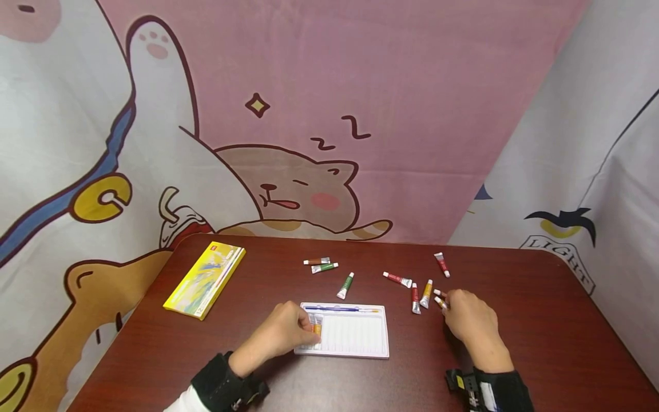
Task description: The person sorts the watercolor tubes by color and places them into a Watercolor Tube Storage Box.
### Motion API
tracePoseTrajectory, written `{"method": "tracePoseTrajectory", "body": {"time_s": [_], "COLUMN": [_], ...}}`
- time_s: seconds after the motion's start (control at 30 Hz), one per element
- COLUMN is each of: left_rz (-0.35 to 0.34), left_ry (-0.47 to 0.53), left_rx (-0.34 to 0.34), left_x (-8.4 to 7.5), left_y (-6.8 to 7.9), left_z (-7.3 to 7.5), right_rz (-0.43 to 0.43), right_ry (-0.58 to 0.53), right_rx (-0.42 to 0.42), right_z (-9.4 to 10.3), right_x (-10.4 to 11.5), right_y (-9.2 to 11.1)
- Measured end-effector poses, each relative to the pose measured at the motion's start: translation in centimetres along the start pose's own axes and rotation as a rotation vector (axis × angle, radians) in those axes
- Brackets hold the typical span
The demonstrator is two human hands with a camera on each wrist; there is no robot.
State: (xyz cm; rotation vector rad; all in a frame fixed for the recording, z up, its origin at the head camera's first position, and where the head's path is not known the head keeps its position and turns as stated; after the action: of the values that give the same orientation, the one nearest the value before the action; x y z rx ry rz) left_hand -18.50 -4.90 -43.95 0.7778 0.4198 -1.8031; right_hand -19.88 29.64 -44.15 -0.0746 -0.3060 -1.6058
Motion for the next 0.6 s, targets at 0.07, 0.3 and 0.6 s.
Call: {"method": "tracePoseTrajectory", "body": {"time_s": [0.07, 0.3, 0.6], "left_rz": [0.004, 0.004, -0.017], "left_ry": [0.000, -0.004, 0.011], "left_rx": [-0.001, -0.008, -0.009], "left_x": [0.1, 0.1, 0.0], "left_y": [0.0, -0.1, 0.1], "left_z": [0.0, 0.0, 0.1], "right_rz": [-0.001, 0.016, 0.073], "right_ry": [0.004, 0.013, -0.025], "right_rx": [0.011, 0.039, -0.091], "right_z": [-0.1, 0.1, 2.3], "right_x": [0.0, 0.0, 1.2], "right_y": [0.0, 0.1, 0.9]}}
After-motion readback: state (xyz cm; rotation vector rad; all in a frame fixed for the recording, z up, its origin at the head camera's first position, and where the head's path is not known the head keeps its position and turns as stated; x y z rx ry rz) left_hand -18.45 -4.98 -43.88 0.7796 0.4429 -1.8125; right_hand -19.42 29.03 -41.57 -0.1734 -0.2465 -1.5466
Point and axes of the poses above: each hand's wrist, its own y-axis away from the middle knuckle, its own z-axis out of the back of the hand, x = y × z, the point moved 7 cm from there along -y, towards the middle knuckle, and after that the axes turned 1 degree about y, right-handed, at the moved point
